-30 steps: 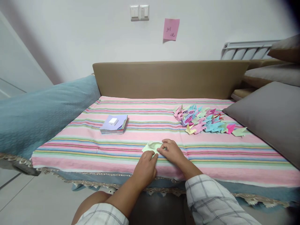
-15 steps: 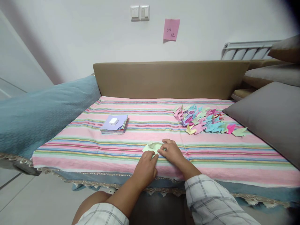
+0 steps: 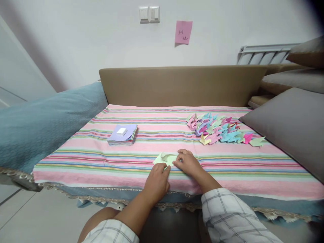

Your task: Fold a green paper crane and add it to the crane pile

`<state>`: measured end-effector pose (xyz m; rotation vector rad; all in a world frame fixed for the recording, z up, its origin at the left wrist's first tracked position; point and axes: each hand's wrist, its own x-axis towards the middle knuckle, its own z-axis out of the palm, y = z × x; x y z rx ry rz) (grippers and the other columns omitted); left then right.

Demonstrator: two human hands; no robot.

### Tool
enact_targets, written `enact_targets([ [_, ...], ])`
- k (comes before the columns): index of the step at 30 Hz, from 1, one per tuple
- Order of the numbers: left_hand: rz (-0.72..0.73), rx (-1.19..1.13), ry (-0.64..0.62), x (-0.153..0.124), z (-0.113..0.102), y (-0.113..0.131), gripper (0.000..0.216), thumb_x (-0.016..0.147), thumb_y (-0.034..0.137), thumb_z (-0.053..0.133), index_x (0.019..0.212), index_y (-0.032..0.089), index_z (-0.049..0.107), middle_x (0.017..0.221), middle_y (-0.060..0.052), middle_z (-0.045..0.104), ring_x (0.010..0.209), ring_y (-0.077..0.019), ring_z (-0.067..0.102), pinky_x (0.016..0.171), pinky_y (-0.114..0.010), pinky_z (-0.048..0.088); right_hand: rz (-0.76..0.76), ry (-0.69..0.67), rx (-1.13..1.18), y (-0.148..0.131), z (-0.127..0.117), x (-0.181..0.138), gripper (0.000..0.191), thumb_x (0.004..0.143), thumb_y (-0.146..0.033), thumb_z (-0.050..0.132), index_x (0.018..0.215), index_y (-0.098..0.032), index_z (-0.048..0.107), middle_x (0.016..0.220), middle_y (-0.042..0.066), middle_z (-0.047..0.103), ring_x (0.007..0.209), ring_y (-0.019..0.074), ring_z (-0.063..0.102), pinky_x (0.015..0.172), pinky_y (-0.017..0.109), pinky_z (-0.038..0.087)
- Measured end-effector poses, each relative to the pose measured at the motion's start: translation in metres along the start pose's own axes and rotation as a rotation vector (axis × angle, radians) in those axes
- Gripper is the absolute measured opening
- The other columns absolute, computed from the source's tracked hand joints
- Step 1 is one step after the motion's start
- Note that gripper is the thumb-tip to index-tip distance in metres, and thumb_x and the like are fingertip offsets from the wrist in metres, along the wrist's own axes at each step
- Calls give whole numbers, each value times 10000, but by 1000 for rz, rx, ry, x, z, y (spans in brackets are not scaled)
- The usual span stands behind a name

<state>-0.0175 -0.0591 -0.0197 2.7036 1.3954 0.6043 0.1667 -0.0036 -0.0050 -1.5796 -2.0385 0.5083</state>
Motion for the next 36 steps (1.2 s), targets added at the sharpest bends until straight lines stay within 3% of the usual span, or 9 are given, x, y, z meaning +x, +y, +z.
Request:
enact_targets([
  [23, -3, 6, -8, 1, -2, 1, 590, 624, 44, 479, 1199, 177, 491, 1118, -115, 507, 1066, -262, 455, 935, -463, 417, -2, -33, -12, 9, -6, 2, 82, 685, -246, 659, 739, -191, 629, 1142, 83, 555, 1108, 233, 473, 933, 345, 353],
  [27, -1, 21, -18, 1, -1, 0, 587, 626, 44, 479, 1202, 161, 491, 1125, -120, 502, 1072, -262, 449, 944, -457, 414, -10, -33, 30, 14, -7, 5, 130, 659, -177, 651, 779, -197, 605, 1037, 55, 585, 1054, 205, 499, 913, 328, 364],
  [36, 8, 32, -18, 0, -2, 1, 568, 639, 49, 485, 1201, 132, 497, 1123, -138, 504, 1065, -267, 452, 948, -454, 416, -25, -43, 87, 20, -8, 7, 216, 649, -90, 590, 835, -196, 612, 1039, 52, 587, 1030, 197, 512, 928, 331, 365],
])
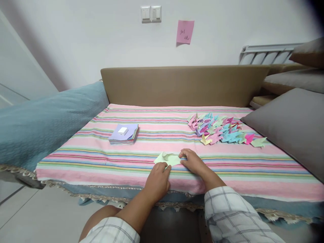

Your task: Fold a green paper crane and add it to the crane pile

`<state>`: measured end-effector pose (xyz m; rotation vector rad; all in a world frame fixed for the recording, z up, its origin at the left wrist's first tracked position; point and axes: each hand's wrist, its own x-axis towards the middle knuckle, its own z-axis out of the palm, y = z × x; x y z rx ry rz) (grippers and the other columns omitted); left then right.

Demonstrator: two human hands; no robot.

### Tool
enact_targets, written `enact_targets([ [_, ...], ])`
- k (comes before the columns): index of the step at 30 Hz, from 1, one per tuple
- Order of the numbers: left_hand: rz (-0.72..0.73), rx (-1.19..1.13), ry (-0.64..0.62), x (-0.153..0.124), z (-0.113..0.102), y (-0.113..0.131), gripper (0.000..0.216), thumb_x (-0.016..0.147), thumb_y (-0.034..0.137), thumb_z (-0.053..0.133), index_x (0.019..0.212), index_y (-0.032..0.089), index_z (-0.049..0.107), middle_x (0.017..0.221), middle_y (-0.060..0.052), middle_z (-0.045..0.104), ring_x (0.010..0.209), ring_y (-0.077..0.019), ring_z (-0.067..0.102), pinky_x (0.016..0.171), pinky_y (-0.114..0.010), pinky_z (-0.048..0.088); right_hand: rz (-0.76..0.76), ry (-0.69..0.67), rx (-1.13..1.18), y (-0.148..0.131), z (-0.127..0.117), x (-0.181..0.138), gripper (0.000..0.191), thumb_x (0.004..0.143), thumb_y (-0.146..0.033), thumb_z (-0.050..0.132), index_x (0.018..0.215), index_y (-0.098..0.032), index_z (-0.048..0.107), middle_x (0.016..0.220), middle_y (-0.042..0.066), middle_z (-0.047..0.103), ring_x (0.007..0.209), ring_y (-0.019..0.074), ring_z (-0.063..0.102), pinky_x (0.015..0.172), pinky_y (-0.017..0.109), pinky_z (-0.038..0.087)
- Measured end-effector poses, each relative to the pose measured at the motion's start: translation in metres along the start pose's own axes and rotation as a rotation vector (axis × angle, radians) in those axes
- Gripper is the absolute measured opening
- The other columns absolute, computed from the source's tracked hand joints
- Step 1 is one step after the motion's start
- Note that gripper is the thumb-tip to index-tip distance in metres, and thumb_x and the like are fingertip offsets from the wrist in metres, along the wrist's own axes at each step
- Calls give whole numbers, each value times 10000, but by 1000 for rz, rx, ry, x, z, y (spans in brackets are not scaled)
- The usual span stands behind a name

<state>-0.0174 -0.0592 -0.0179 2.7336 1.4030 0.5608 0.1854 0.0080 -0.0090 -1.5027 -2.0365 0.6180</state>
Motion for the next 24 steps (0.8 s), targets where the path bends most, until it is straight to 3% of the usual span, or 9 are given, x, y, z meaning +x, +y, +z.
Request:
enact_targets([
  [9, -6, 15, -16, -2, 0, 0, 565, 657, 59, 483, 1217, 132, 491, 1126, -133, 504, 1067, -265, 445, 959, -438, 412, 50, 68, 56, 7, -3, 0, 304, 641, -36, 452, 856, -182, 611, 953, 45, 616, 912, 172, 553, 836, 288, 403],
  [13, -2, -1, 12, -2, 2, 0, 580, 640, 48, 488, 1211, 150, 491, 1122, -130, 504, 1064, -262, 454, 954, -444, 413, 124, 149, 156, -3, -4, -4, 187, 786, -234, 451, 900, -200, 595, 848, 20, 636, 764, 165, 569, 721, 281, 424],
  [17, -1, -8, 31, -1, 3, -1, 585, 639, 44, 478, 1210, 168, 486, 1125, -125, 504, 1070, -263, 453, 943, -453, 419, 94, 95, 193, -18, 1, -7, 291, 778, -415, 526, 962, -200, 595, 881, 24, 640, 740, 160, 570, 684, 274, 425],
  [24, 4, 6, 20, -3, 1, 0, 590, 640, 53, 484, 1220, 162, 482, 1135, -128, 513, 1070, -269, 461, 938, -461, 418, 7, 95, 22, -24, 15, -4, 249, 748, -306, 576, 961, -179, 602, 877, 41, 640, 823, 183, 569, 728, 285, 418],
])
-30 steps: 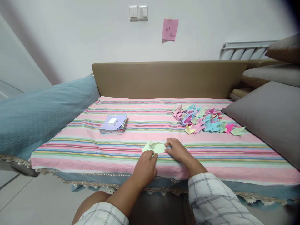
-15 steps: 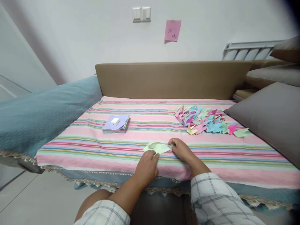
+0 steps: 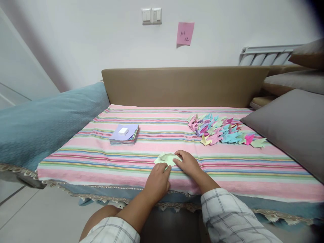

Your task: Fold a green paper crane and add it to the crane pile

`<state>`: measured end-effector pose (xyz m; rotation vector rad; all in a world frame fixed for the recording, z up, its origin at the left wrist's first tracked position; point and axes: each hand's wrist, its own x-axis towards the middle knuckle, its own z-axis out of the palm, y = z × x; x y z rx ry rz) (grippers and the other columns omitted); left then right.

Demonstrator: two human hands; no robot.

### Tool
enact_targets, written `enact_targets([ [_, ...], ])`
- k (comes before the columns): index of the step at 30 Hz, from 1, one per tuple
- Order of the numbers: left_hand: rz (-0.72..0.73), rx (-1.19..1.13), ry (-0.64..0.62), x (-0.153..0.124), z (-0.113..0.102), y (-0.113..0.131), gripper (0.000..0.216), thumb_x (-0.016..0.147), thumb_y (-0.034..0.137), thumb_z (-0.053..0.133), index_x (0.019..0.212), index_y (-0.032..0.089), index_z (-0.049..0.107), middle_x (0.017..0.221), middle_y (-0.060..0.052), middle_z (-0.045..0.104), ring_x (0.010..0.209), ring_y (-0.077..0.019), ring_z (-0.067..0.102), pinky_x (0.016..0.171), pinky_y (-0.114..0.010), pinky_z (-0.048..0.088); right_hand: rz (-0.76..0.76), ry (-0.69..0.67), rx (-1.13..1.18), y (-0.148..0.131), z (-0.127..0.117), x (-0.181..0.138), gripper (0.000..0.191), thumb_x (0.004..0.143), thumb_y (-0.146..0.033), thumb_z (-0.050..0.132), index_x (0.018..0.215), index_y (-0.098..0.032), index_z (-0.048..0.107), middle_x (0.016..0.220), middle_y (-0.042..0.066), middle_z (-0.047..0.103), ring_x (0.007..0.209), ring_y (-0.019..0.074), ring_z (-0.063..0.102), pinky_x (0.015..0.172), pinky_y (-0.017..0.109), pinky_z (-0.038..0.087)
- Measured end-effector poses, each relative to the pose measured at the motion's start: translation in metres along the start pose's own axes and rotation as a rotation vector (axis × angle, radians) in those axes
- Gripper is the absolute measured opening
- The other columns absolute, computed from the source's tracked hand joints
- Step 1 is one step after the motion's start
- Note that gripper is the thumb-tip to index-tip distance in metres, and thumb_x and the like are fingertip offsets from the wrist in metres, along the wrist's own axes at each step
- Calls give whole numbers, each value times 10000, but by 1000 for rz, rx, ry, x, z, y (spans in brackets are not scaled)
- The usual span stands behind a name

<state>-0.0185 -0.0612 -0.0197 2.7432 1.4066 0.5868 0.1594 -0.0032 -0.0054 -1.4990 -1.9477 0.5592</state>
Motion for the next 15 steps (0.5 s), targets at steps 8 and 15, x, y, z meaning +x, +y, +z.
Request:
enact_targets([
  [8, -66, -67, 166, 8, -9, -4, 217, 834, 205, 467, 1029, 182, 560, 926, -76, 609, 895, -218, 540, 826, -384, 451, -90, 30, -49, -1, 6, 0, 256, 764, -196, 555, 1015, -198, 604, 1014, 49, 634, 975, 195, 543, 878, 326, 401],
  [15, -318, -191, 324, 32, -17, -36, 218, 783, 254, 581, 993, 197, 576, 1046, -67, 594, 993, -209, 535, 883, -354, 421, -182, 31, -104, -6, 7, -1, 284, 797, -162, 531, 1068, -203, 604, 1065, 61, 618, 1022, 201, 521, 919, 346, 397],
])
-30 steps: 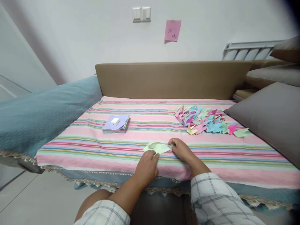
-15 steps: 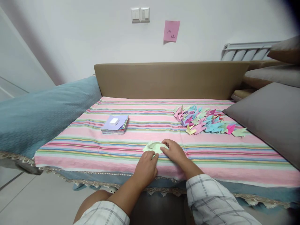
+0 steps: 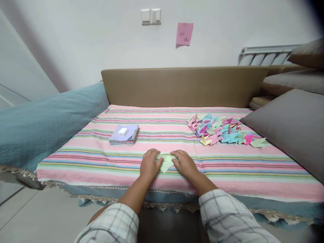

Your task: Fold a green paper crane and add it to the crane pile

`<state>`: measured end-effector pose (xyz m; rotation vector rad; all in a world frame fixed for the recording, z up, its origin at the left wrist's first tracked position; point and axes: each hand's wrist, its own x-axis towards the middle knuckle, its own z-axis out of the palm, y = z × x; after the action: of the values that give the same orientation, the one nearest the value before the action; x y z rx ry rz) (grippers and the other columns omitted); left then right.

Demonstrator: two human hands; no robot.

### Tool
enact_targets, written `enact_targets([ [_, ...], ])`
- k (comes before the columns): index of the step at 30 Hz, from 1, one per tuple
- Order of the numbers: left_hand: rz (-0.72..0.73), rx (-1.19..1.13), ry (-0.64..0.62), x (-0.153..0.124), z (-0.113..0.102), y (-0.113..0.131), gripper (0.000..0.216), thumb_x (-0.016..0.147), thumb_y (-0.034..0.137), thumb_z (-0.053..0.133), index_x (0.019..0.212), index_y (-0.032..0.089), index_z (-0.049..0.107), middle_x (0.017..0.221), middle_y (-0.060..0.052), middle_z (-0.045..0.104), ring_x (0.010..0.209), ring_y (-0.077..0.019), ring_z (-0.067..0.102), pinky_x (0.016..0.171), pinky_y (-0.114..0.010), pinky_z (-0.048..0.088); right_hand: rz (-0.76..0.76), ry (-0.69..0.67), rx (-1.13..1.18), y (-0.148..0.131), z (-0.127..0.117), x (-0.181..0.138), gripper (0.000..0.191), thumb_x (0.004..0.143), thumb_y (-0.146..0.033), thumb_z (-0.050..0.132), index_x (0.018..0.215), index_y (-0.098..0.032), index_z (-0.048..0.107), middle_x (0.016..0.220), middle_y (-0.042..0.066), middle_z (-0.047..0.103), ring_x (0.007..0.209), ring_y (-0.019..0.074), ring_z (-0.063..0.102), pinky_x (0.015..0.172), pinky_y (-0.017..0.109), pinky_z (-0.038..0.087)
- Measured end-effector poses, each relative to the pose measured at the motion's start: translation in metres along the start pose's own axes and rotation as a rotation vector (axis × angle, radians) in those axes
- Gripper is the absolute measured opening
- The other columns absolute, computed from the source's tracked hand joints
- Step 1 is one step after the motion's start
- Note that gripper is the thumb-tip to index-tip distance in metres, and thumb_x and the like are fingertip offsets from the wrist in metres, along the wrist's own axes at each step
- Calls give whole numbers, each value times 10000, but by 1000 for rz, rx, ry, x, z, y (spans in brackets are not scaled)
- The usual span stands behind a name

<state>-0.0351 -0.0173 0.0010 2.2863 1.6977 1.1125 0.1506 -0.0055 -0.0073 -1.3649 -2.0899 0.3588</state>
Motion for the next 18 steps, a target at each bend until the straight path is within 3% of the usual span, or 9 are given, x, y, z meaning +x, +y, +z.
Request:
enact_targets([
  [5, -190, -3, -116, 9, 0, -2, 66, 776, 248, 571, 797, 205, 617, 849, -23, 621, 828, -171, 572, 707, -280, 425, 0, 24, 10, -2, 4, 0, 229, 832, -190, 503, 1028, -198, 622, 1038, 64, 622, 996, 190, 538, 906, 329, 409],
  [9, -198, 50, -149, 8, -1, 2, 70, 770, 226, 557, 716, 203, 595, 792, -9, 600, 763, -149, 551, 635, -252, 377, 40, 70, 29, -2, 5, 1, 203, 823, -198, 510, 979, -211, 639, 998, 56, 611, 970, 183, 545, 881, 305, 418],
  [18, -165, 85, -186, 5, 2, 2, 120, 773, 226, 540, 883, 214, 588, 742, 9, 598, 715, -149, 543, 624, -254, 354, 162, 52, 21, -2, 5, 4, 148, 781, -191, 538, 896, -219, 627, 905, 40, 597, 886, 178, 542, 805, 279, 409],
])
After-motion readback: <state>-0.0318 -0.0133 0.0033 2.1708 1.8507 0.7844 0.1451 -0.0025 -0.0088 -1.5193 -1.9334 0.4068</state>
